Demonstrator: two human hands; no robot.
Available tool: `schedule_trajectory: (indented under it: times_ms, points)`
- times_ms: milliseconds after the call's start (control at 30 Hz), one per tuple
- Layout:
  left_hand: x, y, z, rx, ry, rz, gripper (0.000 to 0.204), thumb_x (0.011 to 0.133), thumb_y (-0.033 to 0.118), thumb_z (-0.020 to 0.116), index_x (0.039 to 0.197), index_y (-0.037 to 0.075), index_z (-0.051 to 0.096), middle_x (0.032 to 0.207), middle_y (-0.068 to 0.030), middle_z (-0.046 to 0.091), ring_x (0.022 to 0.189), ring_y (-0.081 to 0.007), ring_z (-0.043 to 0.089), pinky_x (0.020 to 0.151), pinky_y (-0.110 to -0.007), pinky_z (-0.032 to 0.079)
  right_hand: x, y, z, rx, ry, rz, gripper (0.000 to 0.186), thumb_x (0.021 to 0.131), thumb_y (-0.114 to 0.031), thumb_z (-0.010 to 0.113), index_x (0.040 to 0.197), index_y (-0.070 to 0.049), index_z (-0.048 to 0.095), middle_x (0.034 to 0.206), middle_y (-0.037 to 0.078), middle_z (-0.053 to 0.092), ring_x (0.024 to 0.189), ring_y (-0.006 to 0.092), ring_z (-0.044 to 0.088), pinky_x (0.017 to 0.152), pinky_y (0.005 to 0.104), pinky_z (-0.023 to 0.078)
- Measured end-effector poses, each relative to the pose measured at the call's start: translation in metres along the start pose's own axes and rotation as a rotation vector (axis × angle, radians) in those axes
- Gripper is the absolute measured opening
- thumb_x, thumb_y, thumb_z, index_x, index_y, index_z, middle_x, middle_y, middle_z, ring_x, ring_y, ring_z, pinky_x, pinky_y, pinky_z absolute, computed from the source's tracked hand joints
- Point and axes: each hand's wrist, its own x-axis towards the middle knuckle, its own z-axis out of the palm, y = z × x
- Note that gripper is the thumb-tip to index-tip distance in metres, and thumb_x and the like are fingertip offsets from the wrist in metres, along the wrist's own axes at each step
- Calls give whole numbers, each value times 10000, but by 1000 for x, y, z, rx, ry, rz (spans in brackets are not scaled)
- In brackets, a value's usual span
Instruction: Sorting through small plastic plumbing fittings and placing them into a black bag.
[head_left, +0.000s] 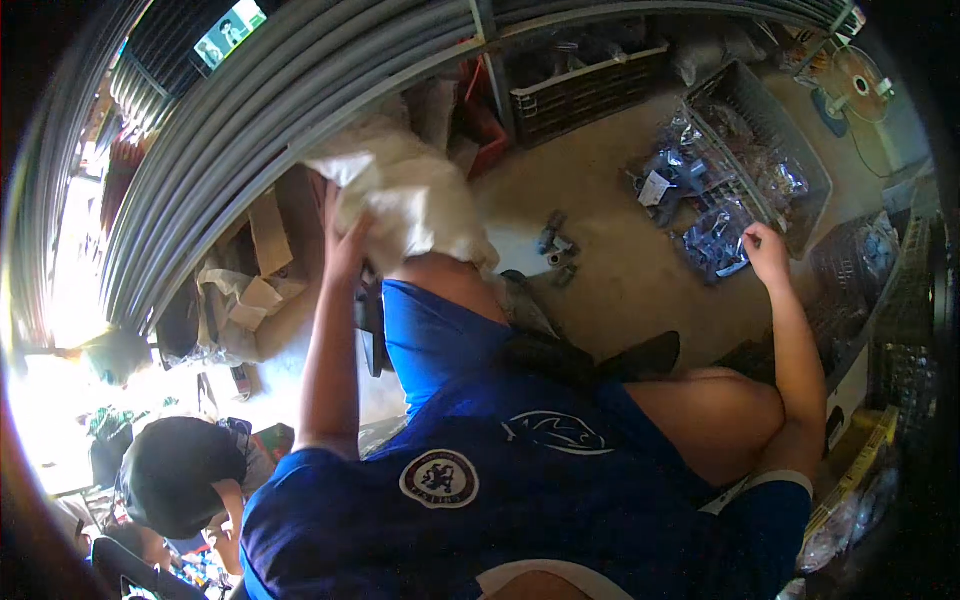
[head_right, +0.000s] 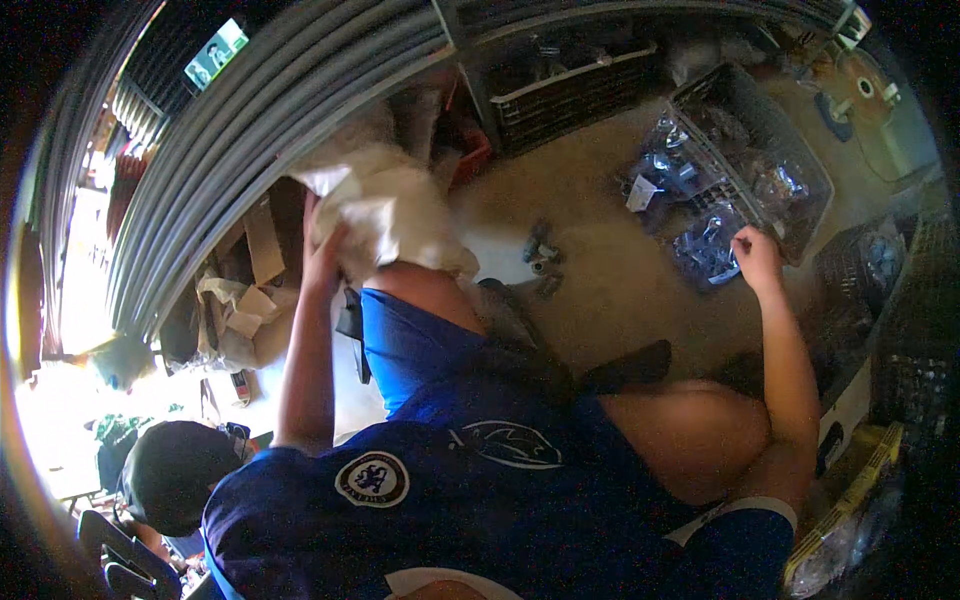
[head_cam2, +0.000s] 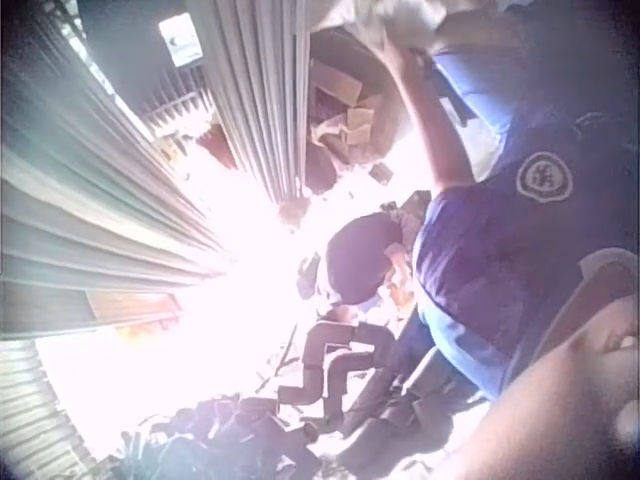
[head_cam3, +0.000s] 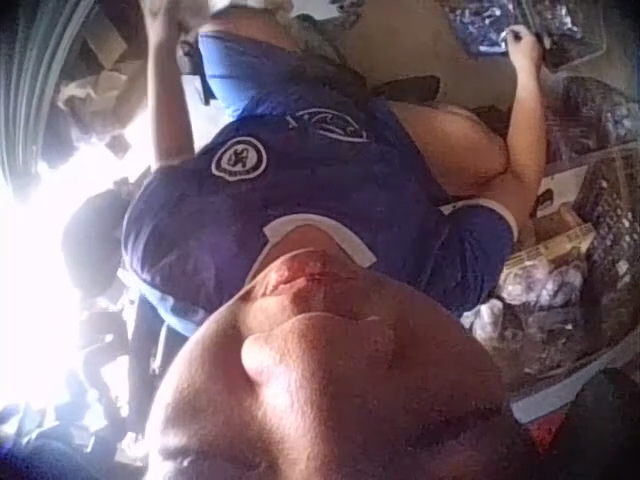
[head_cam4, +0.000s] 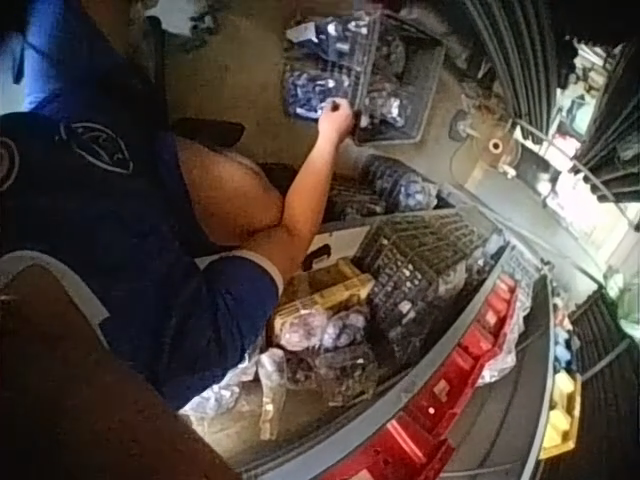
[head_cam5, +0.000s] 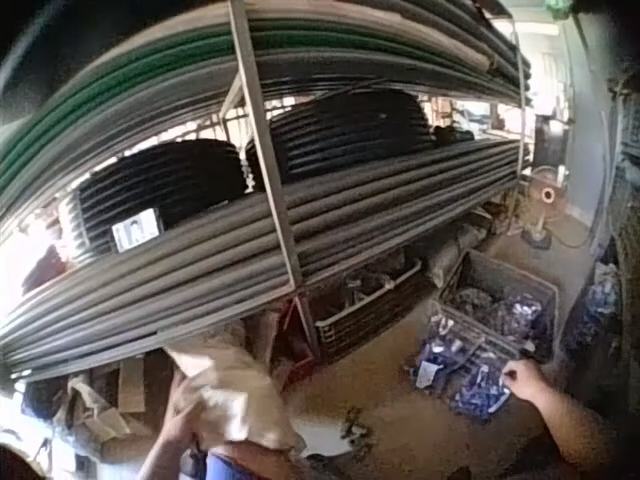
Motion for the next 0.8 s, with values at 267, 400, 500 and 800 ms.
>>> schedule_trajectory:
  times_ms: [267, 400, 500, 800]
  points:
    - [119, -27, 147, 1032, -175, 72, 667, 869, 365, 691, 1456, 113, 501, 1147, -252, 700, 1065, -433, 673, 884, -488, 516, -4, -32, -15, 162, -149, -37, 106, 909, -100, 699, 928, -6, 653, 828, 87, 649, 769, 175, 618, 725, 329, 498]
    - [86, 2, 121, 1127, -70, 63, 592, 899, 402, 650, 1450, 217, 539, 1154, -244, 705, 1093, -405, 677, 929, -501, 515, 14, -73, -4, 245, -452, -67, 147, 945, -156, 687, 960, -18, 638, 875, 65, 658, 820, 186, 617, 780, 341, 507]
    - [59, 27, 77, 843, -91, 116, 574, 856, 191, 719, 1401, 75, 580, 1244, -251, 674, 1178, -351, 639, 1031, -423, 475, 27, -108, 42, 179, -684, -124, 216, 934, -185, 700, 1065, -24, 640, 974, 90, 693, 918, 203, 648, 819, 359, 510]
    - [10, 90, -18, 960, -73, -77, 663, 876, 267, 733, 1470, 65, 517, 1433, -194, 547, 1349, -333, 489, 1132, -469, 384, 12, -216, 293, 29, -799, -108, 543, 932, -110, 597, 1465, -136, 501, 1269, 195, 646, 1155, 351, 632, 959, 496, 521]
